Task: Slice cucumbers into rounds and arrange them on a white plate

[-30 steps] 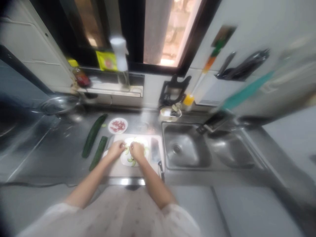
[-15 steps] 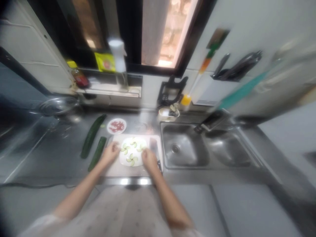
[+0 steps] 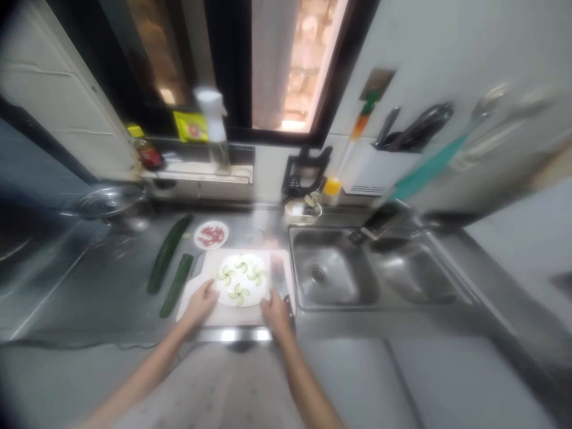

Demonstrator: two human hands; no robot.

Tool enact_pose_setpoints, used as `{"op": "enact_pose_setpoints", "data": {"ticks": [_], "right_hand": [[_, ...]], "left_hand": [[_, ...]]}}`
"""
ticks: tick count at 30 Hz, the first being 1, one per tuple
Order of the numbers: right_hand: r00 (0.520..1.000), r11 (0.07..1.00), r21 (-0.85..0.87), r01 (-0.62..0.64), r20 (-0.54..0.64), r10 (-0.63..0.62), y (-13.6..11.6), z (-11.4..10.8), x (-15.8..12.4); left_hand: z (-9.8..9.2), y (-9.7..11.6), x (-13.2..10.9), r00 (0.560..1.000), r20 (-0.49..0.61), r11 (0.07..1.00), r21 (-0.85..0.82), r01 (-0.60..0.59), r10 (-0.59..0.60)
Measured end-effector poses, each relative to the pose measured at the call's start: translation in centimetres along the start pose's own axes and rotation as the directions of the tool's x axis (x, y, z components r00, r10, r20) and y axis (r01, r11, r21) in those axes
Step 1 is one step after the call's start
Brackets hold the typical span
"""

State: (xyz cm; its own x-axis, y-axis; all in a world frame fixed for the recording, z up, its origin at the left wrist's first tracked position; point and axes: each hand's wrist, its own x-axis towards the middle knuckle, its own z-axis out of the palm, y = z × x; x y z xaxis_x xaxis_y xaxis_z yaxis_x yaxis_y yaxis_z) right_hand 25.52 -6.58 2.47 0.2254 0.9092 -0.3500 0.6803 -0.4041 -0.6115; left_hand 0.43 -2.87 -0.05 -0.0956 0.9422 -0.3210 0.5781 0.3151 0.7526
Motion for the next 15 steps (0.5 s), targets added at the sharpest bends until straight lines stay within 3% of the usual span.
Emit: {"op": "enact_pose_setpoints", "data": {"ticks": [10,15], "right_hand": [[0.999,0.999,0.035,0.04,0.0,-0.04,0.5,1.5,0.4],[0.999,0.998,0.035,0.047,-0.002,-0.047,0.2,1.4,0.2]], "left_hand": [[1.2,-0.7,0.9,0.995,-0.024,0.995,-0.02,-0.096,0.095],[1.2,-0.4,0.8,0.995,-0.044,0.996,-0.019,-0.085,0.084]]}}
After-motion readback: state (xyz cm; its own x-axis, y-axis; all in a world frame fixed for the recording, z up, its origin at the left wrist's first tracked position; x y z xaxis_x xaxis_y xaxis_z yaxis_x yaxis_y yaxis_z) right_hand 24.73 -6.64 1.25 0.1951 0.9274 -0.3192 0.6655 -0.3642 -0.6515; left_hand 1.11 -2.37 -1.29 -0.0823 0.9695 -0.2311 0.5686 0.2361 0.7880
